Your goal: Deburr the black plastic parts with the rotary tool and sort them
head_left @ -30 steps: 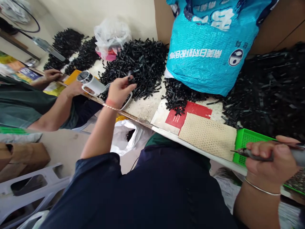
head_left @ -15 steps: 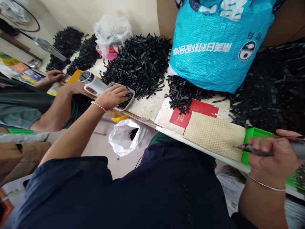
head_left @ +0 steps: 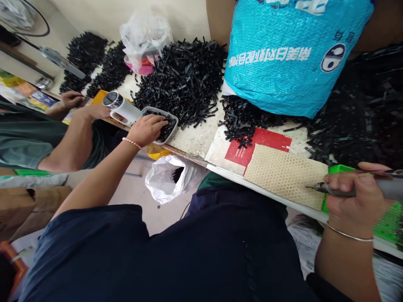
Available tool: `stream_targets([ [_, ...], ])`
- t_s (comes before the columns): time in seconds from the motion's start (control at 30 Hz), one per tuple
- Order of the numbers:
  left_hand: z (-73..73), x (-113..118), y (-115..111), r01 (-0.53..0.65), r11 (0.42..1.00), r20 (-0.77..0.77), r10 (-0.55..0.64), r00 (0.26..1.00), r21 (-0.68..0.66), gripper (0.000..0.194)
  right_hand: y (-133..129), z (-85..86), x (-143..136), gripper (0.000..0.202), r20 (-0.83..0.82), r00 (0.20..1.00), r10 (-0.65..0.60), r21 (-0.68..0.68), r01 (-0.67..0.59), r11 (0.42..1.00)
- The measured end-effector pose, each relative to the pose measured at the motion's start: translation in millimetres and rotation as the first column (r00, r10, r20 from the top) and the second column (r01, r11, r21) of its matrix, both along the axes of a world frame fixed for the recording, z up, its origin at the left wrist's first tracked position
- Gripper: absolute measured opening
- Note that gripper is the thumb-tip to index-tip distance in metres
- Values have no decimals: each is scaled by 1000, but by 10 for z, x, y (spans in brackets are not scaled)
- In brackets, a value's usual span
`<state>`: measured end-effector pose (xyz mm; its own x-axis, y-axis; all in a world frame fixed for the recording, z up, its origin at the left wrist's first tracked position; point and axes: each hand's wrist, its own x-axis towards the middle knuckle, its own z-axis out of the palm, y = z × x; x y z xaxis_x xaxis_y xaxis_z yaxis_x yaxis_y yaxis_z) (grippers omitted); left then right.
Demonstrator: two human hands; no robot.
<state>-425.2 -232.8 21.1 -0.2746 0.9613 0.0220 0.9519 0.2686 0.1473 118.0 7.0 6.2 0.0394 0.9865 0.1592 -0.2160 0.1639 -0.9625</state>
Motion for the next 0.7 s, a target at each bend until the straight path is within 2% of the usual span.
stream_targets([
  [0.1,-97,43,28,-119,988,21,117,993,94,40,6,11,-20,36,20,1000,1,-7,-1,1000],
  [0.23,-161,120,67,-158,983,67,153,986,89,37,12,25,2,45,18,1000,-21,8,21,1000],
  [0.53,-175,260,69,-248,961,131,232,964,119,35,32,11,77,33,-14,1000,-17,4,17,1000],
  [0.7,-165,317,49,-401,907,215,369,904,128,40,29,16,77,35,8,998,-66,-31,67,997],
])
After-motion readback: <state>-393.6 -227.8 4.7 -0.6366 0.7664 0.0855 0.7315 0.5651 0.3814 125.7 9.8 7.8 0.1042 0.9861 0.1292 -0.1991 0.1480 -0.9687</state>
